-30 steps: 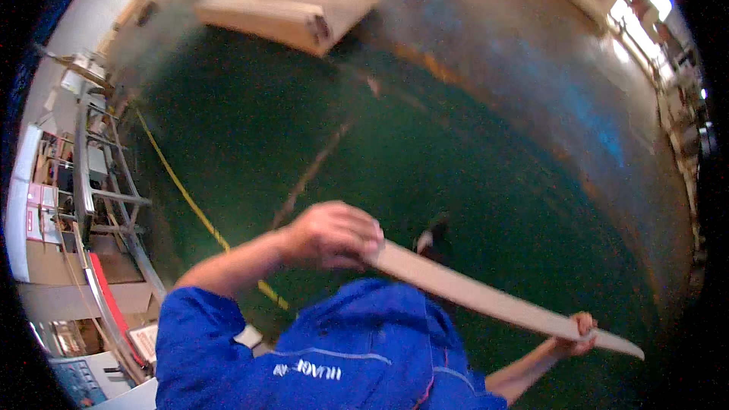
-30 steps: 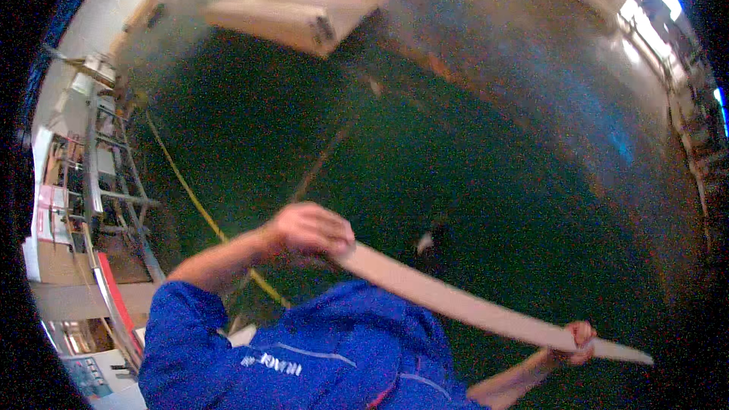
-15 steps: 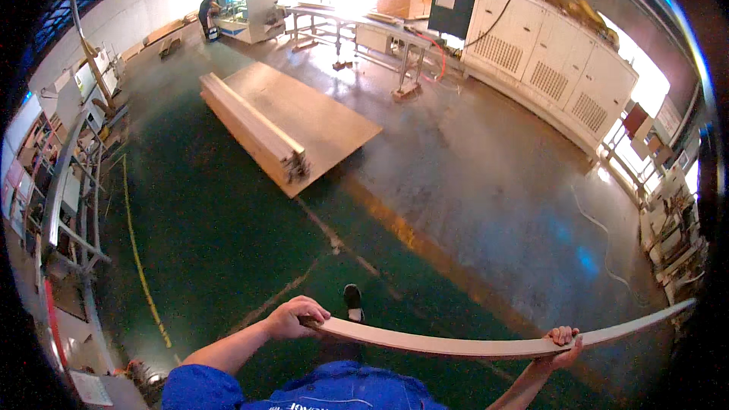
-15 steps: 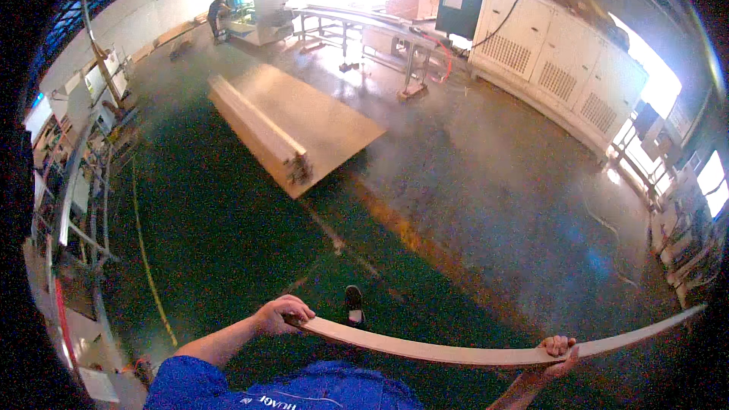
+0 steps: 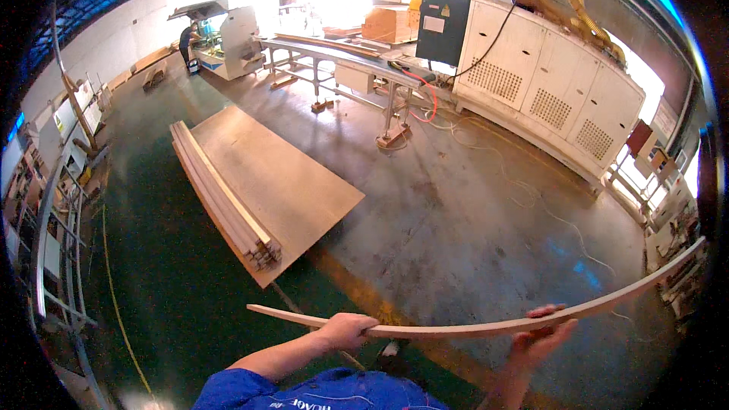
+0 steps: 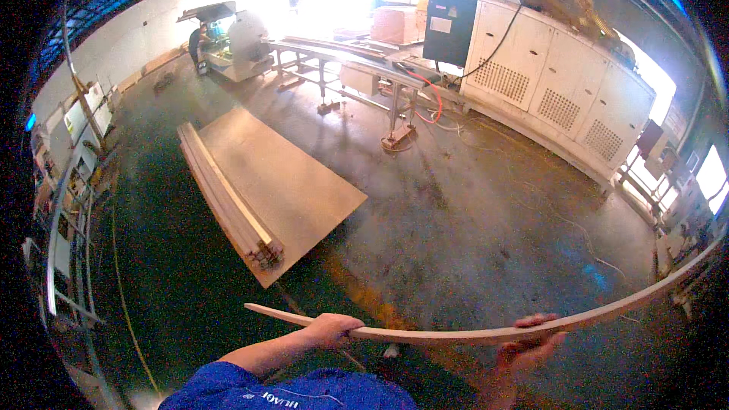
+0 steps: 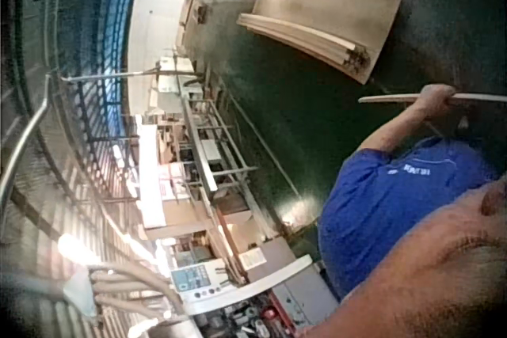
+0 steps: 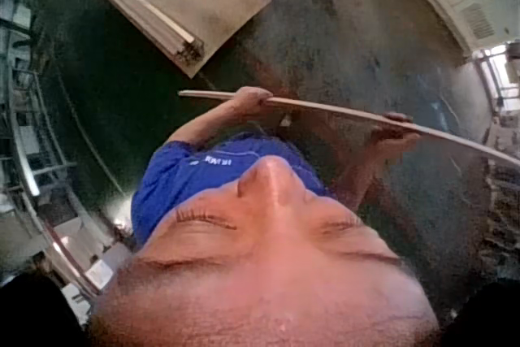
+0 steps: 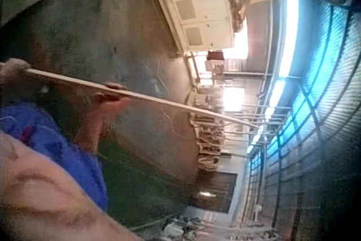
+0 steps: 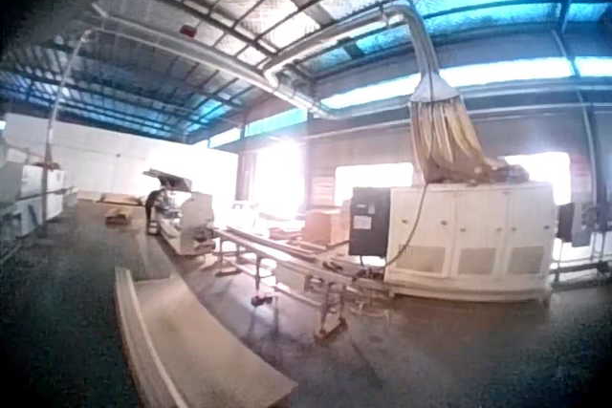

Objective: The person assembles wooden frames by aligning long planks on a jig, securing them with a pneumatic nail gun, and smoothing edges with a wrench. The person moves between workstations to retrieve materials and tools, then returns to continue assembly.

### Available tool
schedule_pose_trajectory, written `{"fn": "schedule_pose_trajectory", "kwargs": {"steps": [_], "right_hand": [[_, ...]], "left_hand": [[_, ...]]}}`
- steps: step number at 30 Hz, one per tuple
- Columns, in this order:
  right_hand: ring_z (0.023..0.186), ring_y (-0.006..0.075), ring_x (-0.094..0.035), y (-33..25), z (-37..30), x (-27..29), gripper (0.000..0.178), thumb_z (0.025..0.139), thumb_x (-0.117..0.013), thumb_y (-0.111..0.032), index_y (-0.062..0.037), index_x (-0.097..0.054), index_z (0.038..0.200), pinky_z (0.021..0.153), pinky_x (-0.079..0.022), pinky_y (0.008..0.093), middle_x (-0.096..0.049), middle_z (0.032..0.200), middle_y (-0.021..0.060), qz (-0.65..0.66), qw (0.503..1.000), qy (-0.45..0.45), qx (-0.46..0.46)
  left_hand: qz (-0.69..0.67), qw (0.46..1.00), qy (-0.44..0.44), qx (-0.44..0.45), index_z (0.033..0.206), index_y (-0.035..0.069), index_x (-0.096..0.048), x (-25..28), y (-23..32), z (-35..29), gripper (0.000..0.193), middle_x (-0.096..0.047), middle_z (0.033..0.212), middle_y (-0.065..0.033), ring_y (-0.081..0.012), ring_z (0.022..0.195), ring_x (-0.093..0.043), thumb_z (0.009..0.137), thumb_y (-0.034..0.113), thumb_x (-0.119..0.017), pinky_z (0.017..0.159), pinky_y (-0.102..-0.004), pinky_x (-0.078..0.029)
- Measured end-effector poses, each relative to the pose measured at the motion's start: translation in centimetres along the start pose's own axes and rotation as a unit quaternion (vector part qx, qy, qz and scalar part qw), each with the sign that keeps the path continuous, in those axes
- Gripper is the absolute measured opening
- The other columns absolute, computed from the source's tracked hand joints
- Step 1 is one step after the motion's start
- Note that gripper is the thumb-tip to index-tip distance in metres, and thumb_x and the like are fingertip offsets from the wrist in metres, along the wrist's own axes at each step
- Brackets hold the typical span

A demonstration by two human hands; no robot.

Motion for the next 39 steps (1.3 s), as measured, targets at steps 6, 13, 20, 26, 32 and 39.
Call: {"fn": "schedule_pose_trajectory", "kwargs": {"steps": [6,13,20,26,32,39], "right_hand": [[0.051,0.0094,-0.054,9.4,20.5,-3.5,0.039,0.100,-0.058,-0.051,-0.0156,-0.053,0.085,0.043,-0.048,0.0248,-0.055,0.064,-0.0012,0.022,0.996,0.085,0.008],[0.052,0.0114,-0.054,30.6,37.4,-14.7,0.042,0.099,-0.060,-0.053,-0.0168,-0.054,0.078,0.047,-0.049,0.0264,-0.054,0.062,-0.0015,-0.016,0.986,0.106,-0.130],[0.058,0.0151,-0.056,49.3,50.0,-28.7,0.039,0.104,-0.052,-0.050,-0.0144,-0.051,0.088,0.054,-0.050,0.0297,-0.055,0.067,0.0012,-0.055,0.987,0.013,-0.150],[0.068,0.0193,-0.064,62.7,55.7,-44.1,0.039,0.102,-0.054,-0.050,-0.0122,-0.058,0.095,0.066,-0.055,0.0351,-0.065,0.079,0.0045,-0.084,0.972,-0.162,-0.145],[0.080,0.0190,-0.066,72.4,72.2,-52.4,0.041,0.100,-0.059,-0.050,-0.0101,-0.065,0.106,0.075,-0.055,0.0338,-0.069,0.090,0.0048,0.012,0.984,-0.090,-0.153],[0.063,0.0125,-0.051,84.6,91.8,-57.9,0.033,0.101,-0.060,-0.046,-0.0147,-0.055,0.090,0.058,-0.047,0.0280,-0.053,0.073,-0.0012,0.025,0.993,-0.026,-0.108]], "left_hand": [[0.053,0.980,-0.143,0.128,0.117,0.021,-0.071,5.8,-13.5,13.1,0.035,-0.074,0.101,-0.0100,-0.0344,0.094,-0.071,0.084,0.032,-0.072,0.081,-0.0456,-0.056],[0.156,0.968,0.128,0.149,0.095,0.017,-0.077,22.0,-20.1,29.3,0.041,-0.076,0.095,-0.0049,-0.0279,0.090,-0.072,0.072,0.050,-0.083,0.078,-0.0411,-0.058],[0.089,0.968,0.124,0.199,0.090,0.015,-0.076,28.1,-32.5,44.1,0.031,-0.074,0.088,-0.0054,-0.0268,0.083,-0.071,0.077,0.042,-0.083,0.072,-0.0389,-0.057],[-0.014,0.981,0.095,0.169,0.101,0.017,-0.074,35.5,-40.7,64.8,0.029,-0.073,0.092,-0.0093,-0.0303,0.087,-0.071,0.084,0.040,-0.077,0.075,-0.0406,-0.056],[-0.035,0.963,-0.014,0.266,0.113,0.017,-0.070,43.1,-51.8,77.1,0.036,-0.074,0.101,-0.0121,-0.0338,0.095,-0.071,0.087,0.042,-0.071,0.080,-0.0449,-0.056],[0.053,0.920,-0.158,0.354,0.112,0.016,-0.070,47.3,-68.1,90.2,0.026,-0.073,0.105,-0.0135,-0.0346,0.099,-0.069,0.093,0.032,-0.063,0.084,-0.0445,-0.055]]}}
Point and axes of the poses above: each hand's wrist, its own z-axis towards the middle knuckle, its own x-axis out of the back of the hand, y = z × x, the point moved 3 cm from there along z, towards the middle knuckle
